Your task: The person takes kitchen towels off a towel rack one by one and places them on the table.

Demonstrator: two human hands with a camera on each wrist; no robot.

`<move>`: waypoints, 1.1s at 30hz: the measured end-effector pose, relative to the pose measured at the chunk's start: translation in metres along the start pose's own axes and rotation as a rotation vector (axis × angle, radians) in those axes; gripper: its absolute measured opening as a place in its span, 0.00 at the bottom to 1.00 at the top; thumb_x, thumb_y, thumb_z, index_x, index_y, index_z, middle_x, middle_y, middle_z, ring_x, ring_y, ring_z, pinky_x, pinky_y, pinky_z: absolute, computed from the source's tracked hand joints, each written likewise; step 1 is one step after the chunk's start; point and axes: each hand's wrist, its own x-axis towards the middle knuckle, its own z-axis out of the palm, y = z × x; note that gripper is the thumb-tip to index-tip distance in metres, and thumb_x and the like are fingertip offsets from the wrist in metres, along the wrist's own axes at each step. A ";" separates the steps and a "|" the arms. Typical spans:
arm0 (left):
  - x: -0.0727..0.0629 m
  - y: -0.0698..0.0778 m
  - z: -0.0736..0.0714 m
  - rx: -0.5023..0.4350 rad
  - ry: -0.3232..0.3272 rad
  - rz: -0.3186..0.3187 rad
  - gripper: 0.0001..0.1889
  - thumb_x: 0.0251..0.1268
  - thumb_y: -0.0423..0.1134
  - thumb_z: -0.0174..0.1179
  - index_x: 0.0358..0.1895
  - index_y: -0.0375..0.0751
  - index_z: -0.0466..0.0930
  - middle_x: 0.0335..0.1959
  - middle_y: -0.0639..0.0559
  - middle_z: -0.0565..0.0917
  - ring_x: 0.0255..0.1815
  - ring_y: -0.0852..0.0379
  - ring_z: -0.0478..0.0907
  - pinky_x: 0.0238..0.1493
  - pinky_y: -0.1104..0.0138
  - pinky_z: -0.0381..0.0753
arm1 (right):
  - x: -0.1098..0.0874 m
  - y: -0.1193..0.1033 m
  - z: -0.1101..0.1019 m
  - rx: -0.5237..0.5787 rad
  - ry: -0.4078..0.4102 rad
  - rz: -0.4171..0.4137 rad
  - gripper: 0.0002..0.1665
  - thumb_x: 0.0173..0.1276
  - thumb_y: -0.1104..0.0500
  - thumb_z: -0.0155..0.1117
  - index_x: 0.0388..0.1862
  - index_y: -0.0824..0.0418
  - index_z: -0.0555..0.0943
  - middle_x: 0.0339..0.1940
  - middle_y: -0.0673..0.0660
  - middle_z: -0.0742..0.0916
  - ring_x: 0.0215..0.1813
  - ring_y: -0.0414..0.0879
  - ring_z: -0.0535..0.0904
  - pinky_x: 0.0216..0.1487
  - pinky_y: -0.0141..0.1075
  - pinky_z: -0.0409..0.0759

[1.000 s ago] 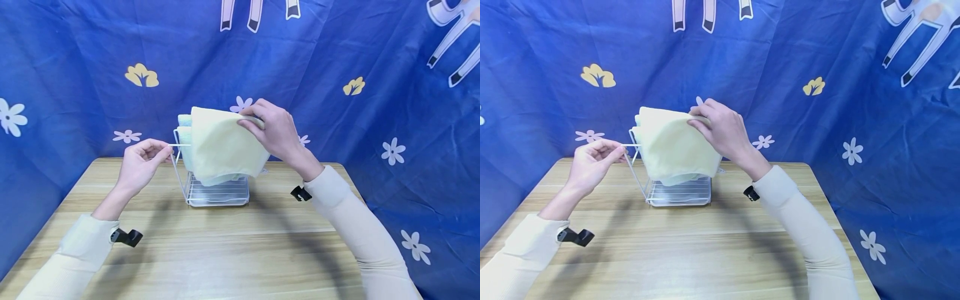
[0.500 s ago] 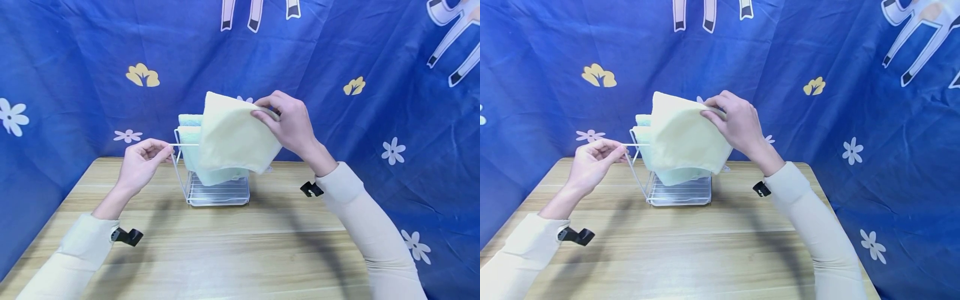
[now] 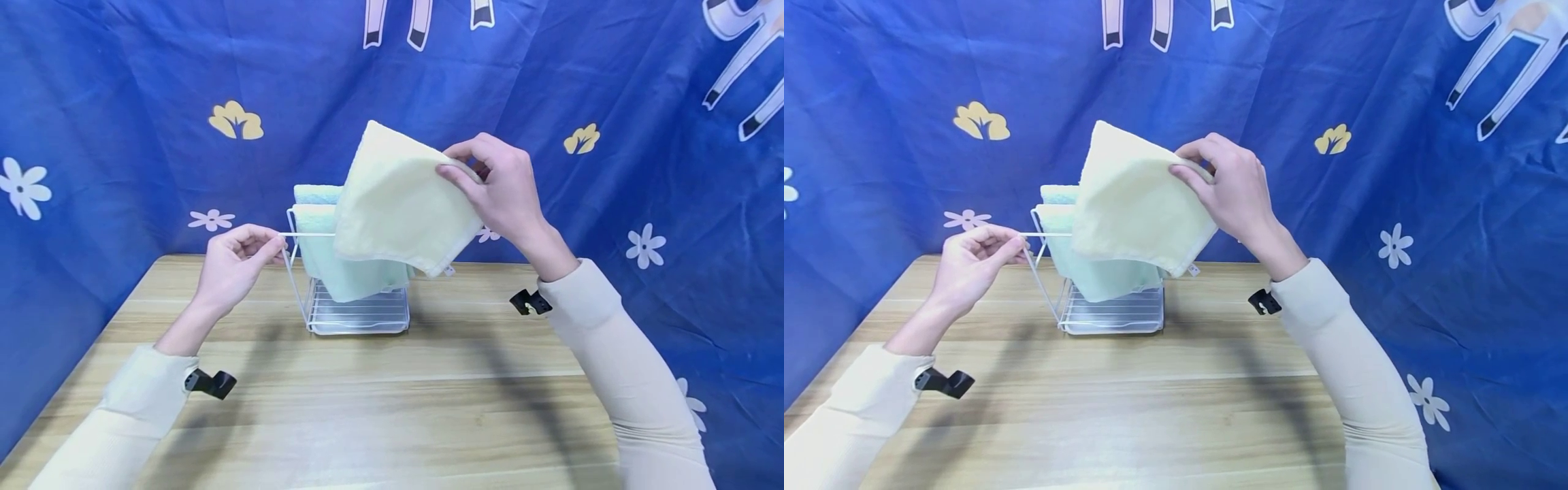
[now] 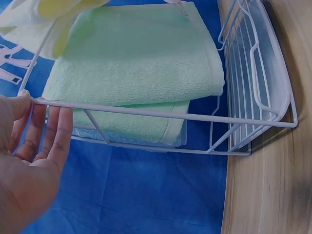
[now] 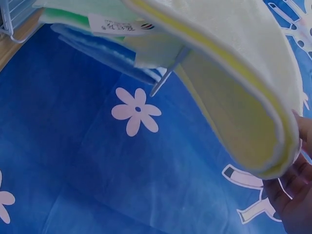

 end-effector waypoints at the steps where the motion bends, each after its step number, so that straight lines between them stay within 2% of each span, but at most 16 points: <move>1: 0.000 0.000 0.000 0.000 0.000 0.000 0.06 0.75 0.34 0.65 0.45 0.33 0.86 0.33 0.64 0.91 0.32 0.70 0.88 0.37 0.78 0.86 | 0.000 0.001 -0.001 -0.002 0.003 0.002 0.11 0.70 0.56 0.76 0.43 0.63 0.90 0.35 0.60 0.90 0.26 0.44 0.79 0.29 0.20 0.70; 5: 0.000 0.000 0.000 -0.019 -0.002 -0.008 0.04 0.75 0.34 0.65 0.44 0.37 0.87 0.32 0.66 0.90 0.31 0.69 0.88 0.36 0.78 0.87 | 0.000 0.004 -0.006 0.018 0.039 0.013 0.11 0.69 0.57 0.77 0.43 0.64 0.90 0.36 0.61 0.90 0.27 0.41 0.79 0.30 0.19 0.71; 12: 0.001 -0.001 0.001 -0.040 -0.009 0.000 0.04 0.74 0.33 0.65 0.44 0.37 0.87 0.32 0.65 0.90 0.31 0.69 0.88 0.36 0.77 0.87 | 0.000 0.012 -0.020 0.037 0.099 0.031 0.11 0.67 0.59 0.78 0.42 0.66 0.90 0.35 0.63 0.91 0.26 0.27 0.73 0.28 0.19 0.72; 14: 0.000 -0.002 0.000 -0.034 -0.007 0.006 0.03 0.75 0.33 0.65 0.44 0.38 0.87 0.32 0.65 0.90 0.31 0.69 0.88 0.36 0.78 0.87 | 0.000 0.012 -0.023 0.035 0.100 0.037 0.12 0.68 0.59 0.78 0.42 0.67 0.90 0.36 0.63 0.91 0.26 0.27 0.73 0.28 0.19 0.73; 22: 0.000 -0.002 0.000 -0.031 -0.015 0.005 0.08 0.75 0.33 0.65 0.47 0.29 0.85 0.33 0.61 0.91 0.32 0.69 0.89 0.37 0.78 0.88 | -0.004 0.015 -0.036 -0.012 0.111 0.075 0.12 0.69 0.57 0.77 0.43 0.65 0.91 0.36 0.62 0.91 0.27 0.26 0.72 0.30 0.17 0.73; 25: -0.001 -0.002 0.000 -0.022 -0.013 0.004 0.06 0.75 0.33 0.65 0.46 0.32 0.86 0.33 0.63 0.90 0.32 0.69 0.88 0.37 0.78 0.87 | -0.006 0.018 -0.042 -0.056 0.108 0.074 0.12 0.69 0.56 0.77 0.44 0.65 0.91 0.35 0.62 0.90 0.28 0.25 0.72 0.30 0.17 0.71; 33: -0.002 -0.002 0.000 -0.024 -0.008 0.005 0.06 0.75 0.33 0.65 0.46 0.32 0.86 0.33 0.63 0.91 0.32 0.70 0.88 0.37 0.78 0.87 | -0.017 0.030 -0.055 -0.132 0.080 0.087 0.12 0.70 0.56 0.76 0.44 0.64 0.91 0.36 0.63 0.90 0.29 0.25 0.70 0.30 0.17 0.68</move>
